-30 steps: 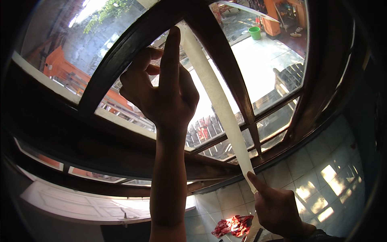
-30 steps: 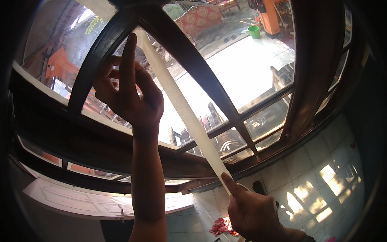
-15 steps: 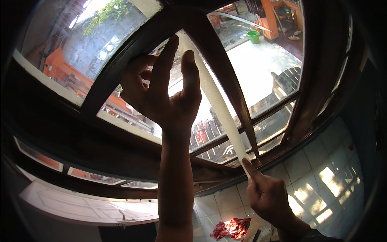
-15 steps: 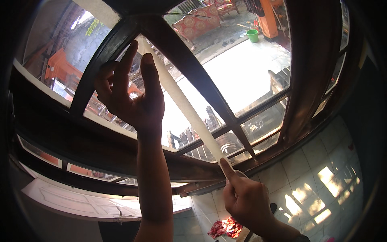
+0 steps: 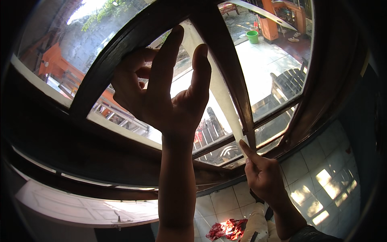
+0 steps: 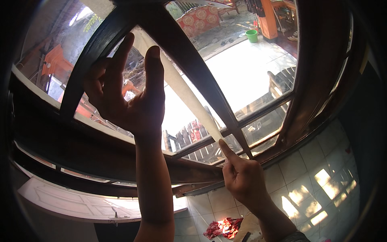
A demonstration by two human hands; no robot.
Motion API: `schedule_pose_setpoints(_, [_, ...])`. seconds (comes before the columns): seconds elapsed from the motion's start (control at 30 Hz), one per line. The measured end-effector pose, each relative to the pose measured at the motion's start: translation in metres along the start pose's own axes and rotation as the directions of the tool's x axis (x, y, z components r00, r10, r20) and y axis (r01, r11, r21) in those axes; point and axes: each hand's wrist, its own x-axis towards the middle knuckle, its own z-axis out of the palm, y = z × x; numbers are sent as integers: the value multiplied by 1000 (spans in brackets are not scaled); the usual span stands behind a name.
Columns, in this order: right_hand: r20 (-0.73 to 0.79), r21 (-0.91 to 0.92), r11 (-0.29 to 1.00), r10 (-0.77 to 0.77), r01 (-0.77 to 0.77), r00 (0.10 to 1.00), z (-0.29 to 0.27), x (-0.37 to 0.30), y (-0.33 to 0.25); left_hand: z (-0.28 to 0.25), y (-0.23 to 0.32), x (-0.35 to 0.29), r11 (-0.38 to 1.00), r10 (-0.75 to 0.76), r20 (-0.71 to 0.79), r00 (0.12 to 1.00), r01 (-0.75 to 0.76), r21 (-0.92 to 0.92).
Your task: The person applies masking tape along the edges of a multi-pane window frame. They repeatedly pull tape from a roll, press it onto the frame, and smooth it with their fingers. The task continues across multiple sections of the frame.
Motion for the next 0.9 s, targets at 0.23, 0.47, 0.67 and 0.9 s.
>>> schedule_pose_setpoints(0.23, [-23, 5, 1000, -15, 16, 1000, 4, 6, 4, -2, 0, 0, 999, -20, 17, 1000, 19, 40])
schedule_pose_setpoints(0.47, [-15, -7, 1000, 22, -22, 1000, 0, 8, 0, 1, -8, -1, 999, 26, 9, 1000, -26, 25])
schedule_pose_setpoints(0.67, [-57, 17, 1000, -18, 19, 998, 3, 11, 3, 5, -7, -1, 999, 0, -23, 1000, -1, -36])
schedule_pose_setpoints(0.9, [-31, 18, 1000, 19, -19, 999, 2, 9, -2, 2, 0, 2, 1000, -23, -34, 999, 24, 18])
